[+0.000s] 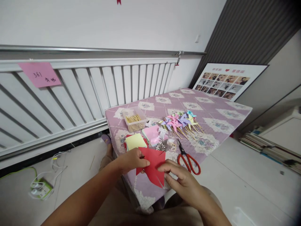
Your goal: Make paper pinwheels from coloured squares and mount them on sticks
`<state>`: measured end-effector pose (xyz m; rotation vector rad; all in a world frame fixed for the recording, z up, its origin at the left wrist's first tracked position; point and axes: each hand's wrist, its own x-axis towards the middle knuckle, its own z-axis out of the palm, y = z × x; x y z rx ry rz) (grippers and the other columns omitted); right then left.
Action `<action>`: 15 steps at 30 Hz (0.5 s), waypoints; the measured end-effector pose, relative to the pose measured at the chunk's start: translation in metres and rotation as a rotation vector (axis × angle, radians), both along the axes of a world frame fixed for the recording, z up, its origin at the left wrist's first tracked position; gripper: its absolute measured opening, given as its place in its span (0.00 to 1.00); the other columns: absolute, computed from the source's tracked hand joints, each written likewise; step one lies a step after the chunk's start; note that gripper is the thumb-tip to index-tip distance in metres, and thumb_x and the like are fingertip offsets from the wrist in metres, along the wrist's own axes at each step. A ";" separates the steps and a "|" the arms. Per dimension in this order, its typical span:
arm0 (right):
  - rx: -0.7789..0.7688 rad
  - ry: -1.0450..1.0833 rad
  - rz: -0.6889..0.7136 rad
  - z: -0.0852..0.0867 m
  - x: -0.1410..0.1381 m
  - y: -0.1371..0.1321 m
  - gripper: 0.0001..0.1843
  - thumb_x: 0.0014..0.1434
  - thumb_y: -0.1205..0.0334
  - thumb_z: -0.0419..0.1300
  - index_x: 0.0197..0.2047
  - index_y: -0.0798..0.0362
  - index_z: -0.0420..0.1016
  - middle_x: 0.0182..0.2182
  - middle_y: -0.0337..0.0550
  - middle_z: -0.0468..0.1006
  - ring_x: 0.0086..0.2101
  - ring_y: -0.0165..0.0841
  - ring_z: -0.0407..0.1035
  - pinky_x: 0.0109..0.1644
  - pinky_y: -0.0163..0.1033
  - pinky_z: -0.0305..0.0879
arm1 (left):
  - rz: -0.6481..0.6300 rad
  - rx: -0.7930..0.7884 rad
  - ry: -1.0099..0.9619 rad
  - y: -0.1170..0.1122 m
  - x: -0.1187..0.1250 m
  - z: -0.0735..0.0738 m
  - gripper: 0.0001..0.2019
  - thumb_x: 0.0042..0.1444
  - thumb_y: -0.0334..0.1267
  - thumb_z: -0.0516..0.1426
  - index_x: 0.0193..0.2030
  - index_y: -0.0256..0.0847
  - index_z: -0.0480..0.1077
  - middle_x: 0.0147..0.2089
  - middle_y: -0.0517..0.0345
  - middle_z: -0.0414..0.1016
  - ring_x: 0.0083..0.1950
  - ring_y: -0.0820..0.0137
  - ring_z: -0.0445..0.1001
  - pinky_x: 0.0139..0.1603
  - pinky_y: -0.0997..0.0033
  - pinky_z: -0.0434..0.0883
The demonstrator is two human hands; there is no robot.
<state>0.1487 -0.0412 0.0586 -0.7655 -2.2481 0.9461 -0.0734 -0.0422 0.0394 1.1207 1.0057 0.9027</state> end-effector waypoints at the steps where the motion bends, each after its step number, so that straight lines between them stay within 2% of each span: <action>1: -0.009 0.007 0.006 -0.001 0.000 0.001 0.11 0.60 0.67 0.53 0.40 0.46 0.75 0.34 0.41 0.77 0.36 0.35 0.72 0.39 0.38 0.69 | -0.022 0.024 0.037 0.000 -0.001 -0.001 0.04 0.41 0.34 0.61 0.24 0.36 0.75 0.18 0.60 0.70 0.20 0.74 0.64 0.21 0.76 0.59; 3: -0.031 0.021 0.021 -0.002 0.000 0.003 0.08 0.61 0.65 0.54 0.39 0.46 0.75 0.34 0.41 0.77 0.36 0.35 0.72 0.40 0.37 0.68 | -0.090 0.063 0.141 0.000 -0.002 -0.003 0.04 0.43 0.35 0.60 0.24 0.37 0.74 0.18 0.60 0.69 0.20 0.74 0.63 0.21 0.75 0.58; 8: -0.071 0.052 0.002 -0.006 -0.002 0.003 0.07 0.63 0.61 0.54 0.37 0.48 0.74 0.33 0.40 0.75 0.34 0.33 0.70 0.39 0.36 0.65 | -0.094 0.126 0.382 -0.002 0.001 0.001 0.09 0.46 0.35 0.55 0.18 0.39 0.64 0.18 0.64 0.64 0.19 0.77 0.57 0.20 0.76 0.51; 11: -0.071 0.043 -0.026 -0.009 -0.005 0.002 0.08 0.64 0.61 0.54 0.34 0.49 0.73 0.32 0.40 0.73 0.34 0.33 0.69 0.39 0.36 0.64 | -0.087 0.119 0.388 -0.004 0.005 0.003 0.09 0.47 0.35 0.55 0.18 0.40 0.62 0.17 0.65 0.62 0.18 0.78 0.57 0.19 0.76 0.51; 15: -0.025 0.003 -0.105 -0.013 -0.010 0.001 0.10 0.63 0.63 0.55 0.29 0.50 0.70 0.30 0.39 0.70 0.32 0.33 0.66 0.35 0.36 0.62 | -0.055 0.119 0.426 -0.004 0.007 -0.002 0.11 0.47 0.37 0.54 0.17 0.40 0.62 0.16 0.62 0.64 0.17 0.76 0.59 0.17 0.76 0.52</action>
